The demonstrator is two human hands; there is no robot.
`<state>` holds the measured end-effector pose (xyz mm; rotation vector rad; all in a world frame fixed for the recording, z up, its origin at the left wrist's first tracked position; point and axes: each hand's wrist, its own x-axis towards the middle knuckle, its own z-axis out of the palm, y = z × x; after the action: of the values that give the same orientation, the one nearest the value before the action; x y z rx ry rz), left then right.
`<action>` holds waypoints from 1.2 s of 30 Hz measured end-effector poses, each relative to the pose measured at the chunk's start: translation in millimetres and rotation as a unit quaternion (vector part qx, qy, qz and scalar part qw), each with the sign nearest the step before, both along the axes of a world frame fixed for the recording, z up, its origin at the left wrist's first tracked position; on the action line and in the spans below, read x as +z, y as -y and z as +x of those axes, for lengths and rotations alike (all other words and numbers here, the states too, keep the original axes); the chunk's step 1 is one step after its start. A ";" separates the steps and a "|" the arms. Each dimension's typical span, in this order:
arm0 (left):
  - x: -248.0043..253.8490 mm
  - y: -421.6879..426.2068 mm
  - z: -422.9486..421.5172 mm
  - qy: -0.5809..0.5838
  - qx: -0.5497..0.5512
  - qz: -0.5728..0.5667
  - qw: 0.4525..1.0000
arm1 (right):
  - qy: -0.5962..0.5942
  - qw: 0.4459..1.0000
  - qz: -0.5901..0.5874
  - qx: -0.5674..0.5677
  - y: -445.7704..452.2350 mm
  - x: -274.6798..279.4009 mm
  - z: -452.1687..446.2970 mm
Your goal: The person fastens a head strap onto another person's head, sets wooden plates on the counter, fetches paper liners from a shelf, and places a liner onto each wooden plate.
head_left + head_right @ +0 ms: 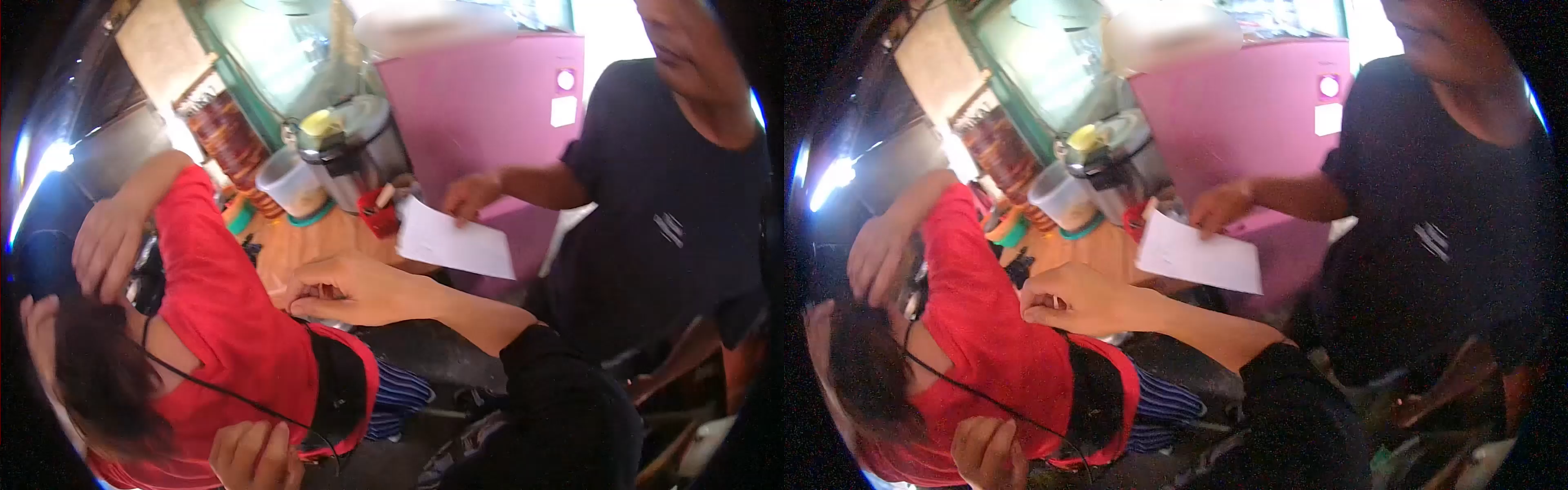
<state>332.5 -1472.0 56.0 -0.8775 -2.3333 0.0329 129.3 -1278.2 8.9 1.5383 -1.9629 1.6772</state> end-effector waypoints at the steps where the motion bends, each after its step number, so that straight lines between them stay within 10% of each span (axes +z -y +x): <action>1: -1.9 -1.2 3.2 0.003 -0.015 0.018 1.000 | -0.004 1.000 -0.004 -0.015 -1.4 -9.2 10.4; 21: -33.8 -31.1 140.4 -0.052 -0.058 0.221 0.972 | 0.016 0.997 0.052 -0.059 -66.9 4.0 219.1; 36: -1.0 -101.9 158.0 -0.077 -0.054 0.137 0.986 | -0.151 0.978 0.038 -0.136 -175.3 54.0 244.2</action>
<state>490.5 -1370.1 55.0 -0.8290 -2.0811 -0.2516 373.6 -1102.9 62.9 1.3756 -1.9842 1.1976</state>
